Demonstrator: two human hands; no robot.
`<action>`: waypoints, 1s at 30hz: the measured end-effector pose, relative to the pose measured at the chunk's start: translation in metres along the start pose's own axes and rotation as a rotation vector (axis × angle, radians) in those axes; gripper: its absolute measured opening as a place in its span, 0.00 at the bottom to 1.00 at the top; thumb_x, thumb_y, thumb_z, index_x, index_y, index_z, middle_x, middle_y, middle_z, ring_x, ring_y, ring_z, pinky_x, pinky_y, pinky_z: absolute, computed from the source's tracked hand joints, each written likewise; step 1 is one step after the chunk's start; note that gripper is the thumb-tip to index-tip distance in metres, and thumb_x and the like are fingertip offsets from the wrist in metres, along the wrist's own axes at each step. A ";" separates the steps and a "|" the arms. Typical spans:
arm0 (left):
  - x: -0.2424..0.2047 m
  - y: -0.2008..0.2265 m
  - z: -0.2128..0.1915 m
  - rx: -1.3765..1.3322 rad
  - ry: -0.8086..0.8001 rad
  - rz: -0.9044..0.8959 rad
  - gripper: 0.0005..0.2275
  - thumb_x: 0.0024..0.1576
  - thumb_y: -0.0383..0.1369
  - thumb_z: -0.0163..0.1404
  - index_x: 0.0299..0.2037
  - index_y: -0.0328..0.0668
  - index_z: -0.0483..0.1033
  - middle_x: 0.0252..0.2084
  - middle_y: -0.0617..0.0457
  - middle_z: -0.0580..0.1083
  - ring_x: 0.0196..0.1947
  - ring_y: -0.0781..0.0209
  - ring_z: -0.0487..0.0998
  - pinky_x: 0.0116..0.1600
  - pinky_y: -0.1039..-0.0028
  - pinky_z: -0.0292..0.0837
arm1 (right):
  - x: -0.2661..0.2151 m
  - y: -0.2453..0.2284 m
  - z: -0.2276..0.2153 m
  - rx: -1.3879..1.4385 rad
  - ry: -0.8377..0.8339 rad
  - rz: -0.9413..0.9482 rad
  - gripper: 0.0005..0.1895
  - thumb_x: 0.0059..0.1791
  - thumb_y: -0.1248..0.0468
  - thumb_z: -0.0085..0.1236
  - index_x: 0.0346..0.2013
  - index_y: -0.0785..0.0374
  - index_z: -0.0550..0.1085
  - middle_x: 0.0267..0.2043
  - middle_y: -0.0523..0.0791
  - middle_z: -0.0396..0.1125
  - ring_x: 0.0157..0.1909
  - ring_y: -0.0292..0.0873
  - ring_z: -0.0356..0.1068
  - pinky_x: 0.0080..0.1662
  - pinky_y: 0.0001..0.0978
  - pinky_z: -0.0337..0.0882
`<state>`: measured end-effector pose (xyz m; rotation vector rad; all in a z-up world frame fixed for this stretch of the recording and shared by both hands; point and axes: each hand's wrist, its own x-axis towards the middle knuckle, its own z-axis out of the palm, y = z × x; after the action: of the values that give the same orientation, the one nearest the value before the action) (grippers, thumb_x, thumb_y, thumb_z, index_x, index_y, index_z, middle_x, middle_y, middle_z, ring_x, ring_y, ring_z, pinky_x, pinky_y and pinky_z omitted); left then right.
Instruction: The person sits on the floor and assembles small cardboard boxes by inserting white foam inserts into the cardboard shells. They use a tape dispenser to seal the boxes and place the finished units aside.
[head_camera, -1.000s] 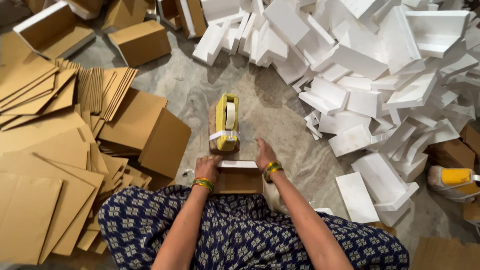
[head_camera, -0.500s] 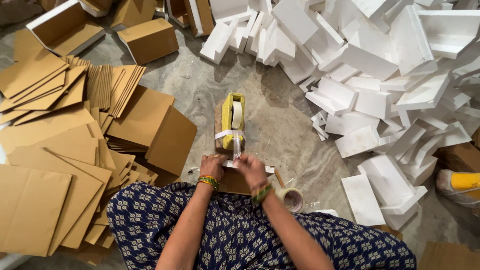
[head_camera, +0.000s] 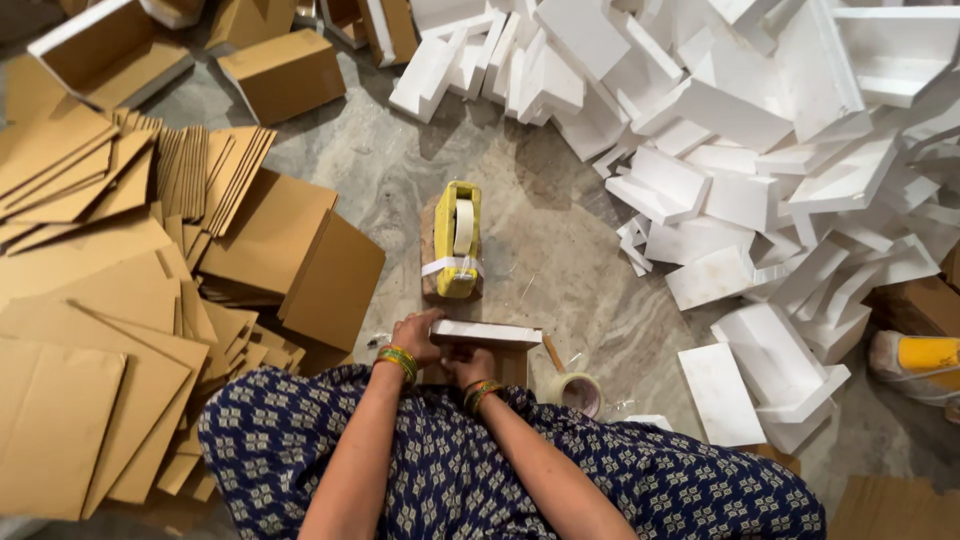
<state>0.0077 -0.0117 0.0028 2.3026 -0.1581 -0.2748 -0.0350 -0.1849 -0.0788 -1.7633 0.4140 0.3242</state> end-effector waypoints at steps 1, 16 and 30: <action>-0.002 0.000 0.000 0.025 -0.071 -0.084 0.26 0.40 0.32 0.65 0.52 0.52 0.74 0.47 0.47 0.78 0.53 0.46 0.75 0.58 0.56 0.66 | -0.001 0.004 0.003 0.009 -0.006 0.030 0.12 0.41 0.74 0.66 0.39 0.71 0.79 0.37 0.50 0.78 0.35 0.43 0.76 0.37 0.34 0.76; 0.009 -0.014 0.030 0.204 0.075 -0.128 0.24 0.43 0.36 0.66 0.52 0.61 0.76 0.41 0.48 0.78 0.48 0.49 0.78 0.56 0.60 0.70 | -0.055 -0.028 -0.009 0.407 0.135 0.507 0.16 0.48 0.76 0.56 0.51 0.70 0.71 0.43 0.58 0.76 0.38 0.50 0.79 0.37 0.38 0.79; 0.006 -0.018 0.032 0.279 0.126 -0.044 0.24 0.41 0.33 0.66 0.51 0.62 0.77 0.42 0.56 0.79 0.47 0.53 0.77 0.55 0.61 0.68 | 0.051 -0.103 -0.030 -0.105 0.040 -0.191 0.20 0.44 0.54 0.72 0.41 0.67 0.82 0.37 0.48 0.79 0.37 0.36 0.74 0.43 0.29 0.74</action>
<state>0.0056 -0.0232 -0.0325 2.5942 -0.0865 -0.1351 0.0566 -0.1985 -0.0040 -1.8984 0.2577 0.1783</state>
